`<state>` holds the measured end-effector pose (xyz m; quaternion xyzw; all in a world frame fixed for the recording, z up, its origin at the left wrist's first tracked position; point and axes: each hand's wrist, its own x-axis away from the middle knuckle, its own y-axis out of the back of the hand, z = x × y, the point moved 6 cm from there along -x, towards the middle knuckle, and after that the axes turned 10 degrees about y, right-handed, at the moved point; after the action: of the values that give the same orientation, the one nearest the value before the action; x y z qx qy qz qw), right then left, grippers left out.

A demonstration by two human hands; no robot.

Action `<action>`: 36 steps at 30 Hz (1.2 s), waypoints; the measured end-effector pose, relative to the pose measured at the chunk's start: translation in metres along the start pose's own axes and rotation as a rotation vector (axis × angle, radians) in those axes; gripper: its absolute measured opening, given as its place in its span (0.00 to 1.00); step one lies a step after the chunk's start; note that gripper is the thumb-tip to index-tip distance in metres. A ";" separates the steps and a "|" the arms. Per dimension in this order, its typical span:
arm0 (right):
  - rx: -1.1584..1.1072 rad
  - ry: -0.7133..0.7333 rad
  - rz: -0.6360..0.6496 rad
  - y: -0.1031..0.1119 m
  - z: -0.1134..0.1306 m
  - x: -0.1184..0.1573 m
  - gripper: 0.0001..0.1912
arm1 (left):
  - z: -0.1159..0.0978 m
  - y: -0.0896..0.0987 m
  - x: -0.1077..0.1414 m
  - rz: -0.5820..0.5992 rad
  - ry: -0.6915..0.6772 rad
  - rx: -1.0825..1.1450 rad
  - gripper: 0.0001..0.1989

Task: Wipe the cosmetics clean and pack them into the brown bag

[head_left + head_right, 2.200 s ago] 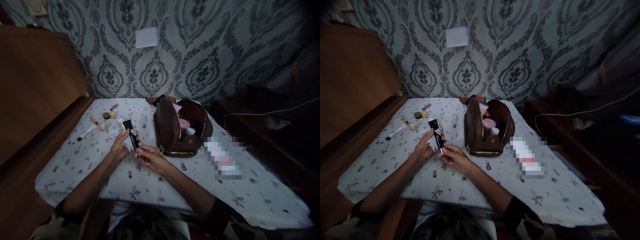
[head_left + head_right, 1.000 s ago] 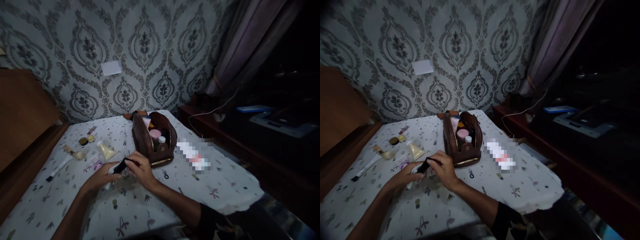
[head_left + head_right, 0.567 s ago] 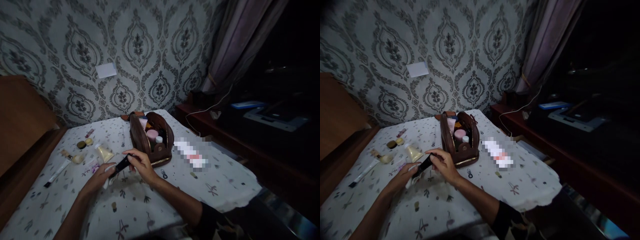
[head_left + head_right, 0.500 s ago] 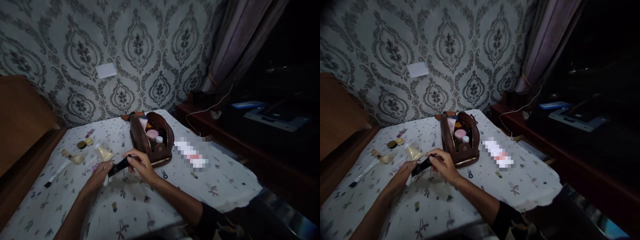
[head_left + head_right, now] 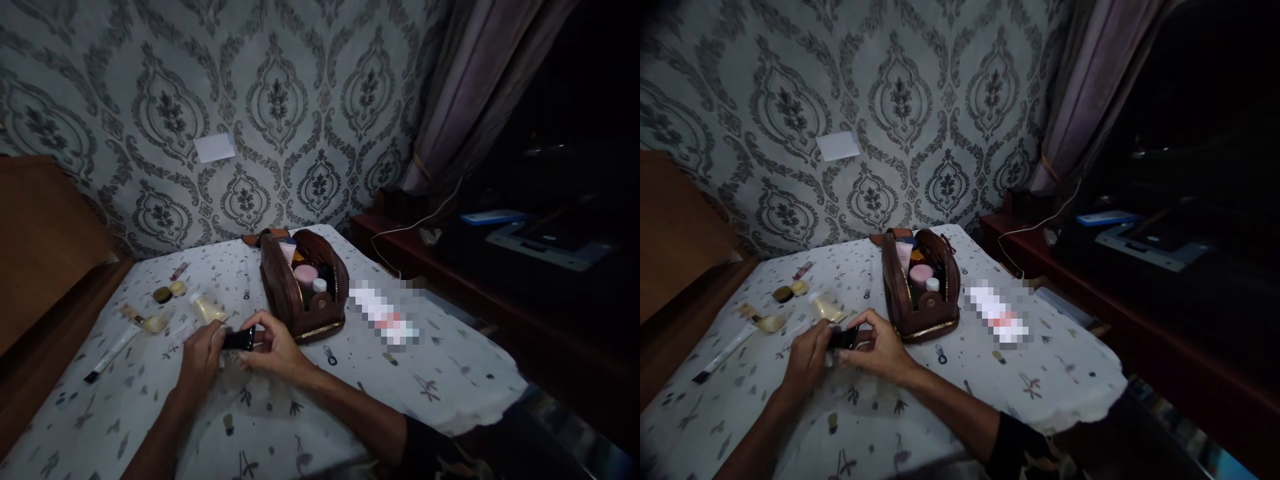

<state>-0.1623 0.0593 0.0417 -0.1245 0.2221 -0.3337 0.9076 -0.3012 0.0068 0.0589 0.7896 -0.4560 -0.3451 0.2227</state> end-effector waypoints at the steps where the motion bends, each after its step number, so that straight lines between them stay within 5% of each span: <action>1: 0.003 -0.003 0.012 -0.001 -0.003 0.000 0.30 | -0.002 -0.003 0.003 0.007 -0.031 0.002 0.17; 8: 0.006 -0.013 -0.003 -0.003 -0.018 -0.001 0.29 | -0.007 -0.024 0.010 0.195 -0.007 0.234 0.21; 10: 0.033 -0.010 -0.014 0.000 -0.019 -0.002 0.29 | 0.001 -0.023 0.006 0.148 0.130 0.326 0.24; 13: 0.178 0.051 -0.102 0.009 -0.019 -0.002 0.31 | 0.021 -0.011 0.005 -0.086 0.421 0.497 0.26; 16: 0.344 0.067 -0.106 0.014 -0.027 0.000 0.29 | 0.026 -0.016 0.003 -0.037 0.572 0.780 0.29; 21: 0.247 -0.066 0.105 0.001 -0.056 0.004 0.31 | 0.019 -0.032 -0.001 0.096 0.645 1.137 0.37; 27: 0.209 -0.150 0.097 0.000 -0.060 0.002 0.32 | 0.016 -0.037 0.002 0.131 0.733 1.285 0.37; 32: 0.393 -0.126 0.125 -0.002 -0.055 0.004 0.26 | 0.019 -0.018 -0.005 -0.015 0.708 1.397 0.34; 36: 0.567 -0.095 0.106 -0.003 -0.050 0.004 0.08 | 0.025 -0.012 -0.006 -0.120 0.694 1.384 0.34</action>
<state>-0.1855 0.0506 -0.0017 0.1306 0.0837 -0.3283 0.9318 -0.3150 0.0171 0.0365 0.8351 -0.4285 0.2736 -0.2100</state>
